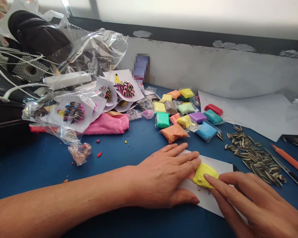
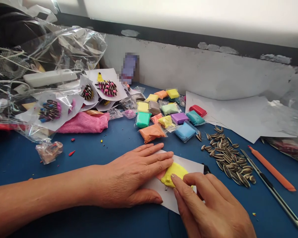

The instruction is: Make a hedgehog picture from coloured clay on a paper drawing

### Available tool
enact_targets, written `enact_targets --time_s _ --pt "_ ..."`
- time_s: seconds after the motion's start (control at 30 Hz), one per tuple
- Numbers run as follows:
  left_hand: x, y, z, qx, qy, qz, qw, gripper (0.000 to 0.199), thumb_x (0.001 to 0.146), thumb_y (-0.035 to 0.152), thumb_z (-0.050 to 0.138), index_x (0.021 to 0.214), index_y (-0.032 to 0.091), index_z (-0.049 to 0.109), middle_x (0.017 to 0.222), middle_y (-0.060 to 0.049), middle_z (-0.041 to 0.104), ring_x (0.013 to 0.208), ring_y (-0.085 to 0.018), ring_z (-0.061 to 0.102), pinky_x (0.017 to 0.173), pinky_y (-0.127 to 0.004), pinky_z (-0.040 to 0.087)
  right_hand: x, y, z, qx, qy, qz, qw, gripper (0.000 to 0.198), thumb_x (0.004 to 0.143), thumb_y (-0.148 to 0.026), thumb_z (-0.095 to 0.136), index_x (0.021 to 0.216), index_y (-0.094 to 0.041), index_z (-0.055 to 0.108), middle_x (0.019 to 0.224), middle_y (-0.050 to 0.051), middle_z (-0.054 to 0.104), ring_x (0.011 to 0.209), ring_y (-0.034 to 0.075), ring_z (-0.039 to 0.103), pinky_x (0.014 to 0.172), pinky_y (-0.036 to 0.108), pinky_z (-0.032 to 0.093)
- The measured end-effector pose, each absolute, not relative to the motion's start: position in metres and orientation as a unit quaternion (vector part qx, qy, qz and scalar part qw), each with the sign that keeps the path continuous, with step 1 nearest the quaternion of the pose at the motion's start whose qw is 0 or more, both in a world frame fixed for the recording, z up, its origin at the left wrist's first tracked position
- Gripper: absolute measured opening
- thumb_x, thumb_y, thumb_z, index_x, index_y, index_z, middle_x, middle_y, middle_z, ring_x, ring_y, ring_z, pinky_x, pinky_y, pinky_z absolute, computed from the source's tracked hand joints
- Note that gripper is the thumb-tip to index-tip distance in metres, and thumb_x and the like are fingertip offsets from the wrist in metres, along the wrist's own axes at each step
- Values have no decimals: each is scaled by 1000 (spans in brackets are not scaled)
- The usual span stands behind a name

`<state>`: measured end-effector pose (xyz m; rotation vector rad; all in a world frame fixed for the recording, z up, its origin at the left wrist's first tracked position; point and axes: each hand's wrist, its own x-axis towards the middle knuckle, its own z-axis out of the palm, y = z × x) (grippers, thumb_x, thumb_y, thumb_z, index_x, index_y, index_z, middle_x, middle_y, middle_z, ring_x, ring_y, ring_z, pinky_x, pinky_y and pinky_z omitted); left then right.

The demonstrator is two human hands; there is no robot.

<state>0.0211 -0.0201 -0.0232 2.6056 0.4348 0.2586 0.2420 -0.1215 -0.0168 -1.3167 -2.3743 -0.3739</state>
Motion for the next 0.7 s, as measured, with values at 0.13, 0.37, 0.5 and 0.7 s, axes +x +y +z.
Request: enact_targets --time_s 0.13,0.37,0.5,0.7 --pt "22 -22 -21 955 174 75 227 76 95 57 46 153 10 30 162 -12 19 151 -30 11 124 -45 12 239 -128 -20 -491 -836 -111 218 24 92 -21 54 111 -24 69 89 6 65 80 18 58 70 31 45" --pt "23 -22 -21 955 187 61 224 84 94 60 46 155 8 21 162 -13 18 152 -27 10 124 -41 11 236 -129 -23 -464 -854 -147 183 24 96 -16 48 112 -18 65 93 8 60 80 16 55 72 31 42" --pt "23 -21 -23 956 181 68 221 81 94 60 46 154 9 26 162 -14 19 152 -28 11 124 -42 10 235 -125 -21 -458 -858 -151 177 22 96 -18 49 111 -19 65 92 7 60 78 15 56 71 30 44" --pt "22 -22 -24 956 181 71 218 80 95 60 45 154 10 28 162 -15 19 151 -28 11 124 -42 9 234 -120 -18 -434 -868 -149 189 24 95 -18 50 113 -19 66 92 6 59 76 15 54 69 27 44"
